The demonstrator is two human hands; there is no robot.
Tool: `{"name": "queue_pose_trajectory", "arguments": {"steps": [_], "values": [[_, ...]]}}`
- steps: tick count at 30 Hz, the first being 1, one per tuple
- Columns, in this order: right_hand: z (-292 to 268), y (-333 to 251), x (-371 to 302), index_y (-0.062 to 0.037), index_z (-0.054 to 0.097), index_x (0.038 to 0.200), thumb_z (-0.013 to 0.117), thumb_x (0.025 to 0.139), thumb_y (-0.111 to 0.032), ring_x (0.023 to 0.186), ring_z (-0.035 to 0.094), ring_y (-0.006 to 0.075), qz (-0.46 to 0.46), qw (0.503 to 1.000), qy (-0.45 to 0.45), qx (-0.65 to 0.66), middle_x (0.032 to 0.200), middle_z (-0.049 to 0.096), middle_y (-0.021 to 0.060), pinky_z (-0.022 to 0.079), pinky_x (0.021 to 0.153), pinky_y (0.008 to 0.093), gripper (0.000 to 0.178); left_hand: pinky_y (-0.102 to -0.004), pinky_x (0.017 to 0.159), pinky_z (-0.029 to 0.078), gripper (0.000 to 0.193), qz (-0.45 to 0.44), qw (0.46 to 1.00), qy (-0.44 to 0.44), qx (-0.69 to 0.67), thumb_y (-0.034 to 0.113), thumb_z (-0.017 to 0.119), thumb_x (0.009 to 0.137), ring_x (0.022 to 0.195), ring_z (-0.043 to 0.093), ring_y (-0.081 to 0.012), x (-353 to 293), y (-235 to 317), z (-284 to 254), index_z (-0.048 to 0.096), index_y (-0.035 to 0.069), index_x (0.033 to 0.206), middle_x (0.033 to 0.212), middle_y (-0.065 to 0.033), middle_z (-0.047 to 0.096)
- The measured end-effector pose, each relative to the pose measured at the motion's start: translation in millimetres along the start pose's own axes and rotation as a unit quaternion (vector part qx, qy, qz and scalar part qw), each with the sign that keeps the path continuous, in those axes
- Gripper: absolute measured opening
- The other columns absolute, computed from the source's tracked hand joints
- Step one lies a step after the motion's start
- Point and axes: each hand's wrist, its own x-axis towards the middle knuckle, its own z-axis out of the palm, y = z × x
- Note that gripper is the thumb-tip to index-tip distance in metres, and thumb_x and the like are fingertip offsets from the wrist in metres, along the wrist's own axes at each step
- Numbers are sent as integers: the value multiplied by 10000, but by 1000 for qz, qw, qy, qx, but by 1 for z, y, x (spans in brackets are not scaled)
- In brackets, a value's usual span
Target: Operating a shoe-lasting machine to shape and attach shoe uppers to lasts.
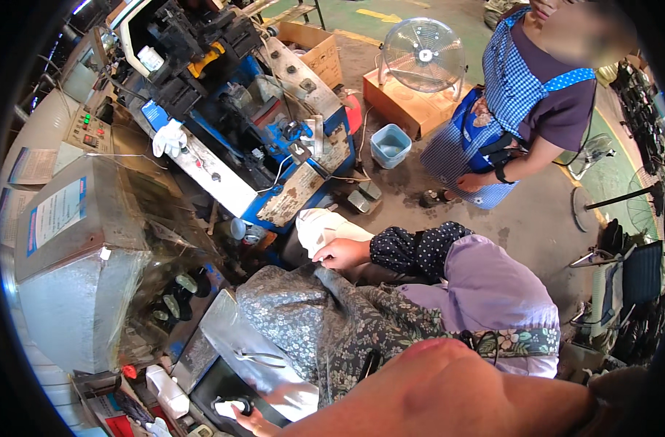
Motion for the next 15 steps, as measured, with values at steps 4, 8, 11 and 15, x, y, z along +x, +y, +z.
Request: {"name": "queue_pose_trajectory", "arguments": {"steps": [4, 8, 11, 15], "values": [[10, -58, 53, -73, 652, 1216, 615, 944, -176, 865, 695, 319, -127, 990, -35, 41, 996, 726, 140, 544, 773, 389, 293, -474, 1093, 409, 555, -54, 952, -47, -299, 250, 720, 870, 1230, 558, -301, -100, 19, 45, 558, -8, 1334, 1304, -150, 618], [28, -140, 108, -62, 345, 1514, 678, 968, -335, 944, 712, 229, -191, 962, -130, 144, 1112, 699, 191, 557, 804, 341, 695, -478, 1089, 405, 730, 46, 965, -129, -225, 25, 719, 768, 1237, 533, -307, -126, 8, 124, 427, 18, 1437, 1374, -169, 534], [29, -170, 123, -46, 311, 1515, 666, 974, -317, 936, 716, 265, -218, 934, -70, 276, 1097, 695, 198, 571, 787, 356, 702, -391, 1077, 397, 804, 88, 945, -274, -154, -55, 751, 763, 1219, 526, -242, -144, 18, 190, 386, 16, 1476, 1347, -128, 547], [-8, -152, 90, -49, 496, 1389, 591, 1001, -219, 1029, 701, 239, -80, 974, 62, 203, 1106, 707, 178, 561, 873, 347, 434, -377, 1144, 320, 889, 138, 916, -375, -32, 2, 752, 833, 1353, 395, -231, -163, 61, 272, 247, 17, 1564, 1503, -150, 391]]}}
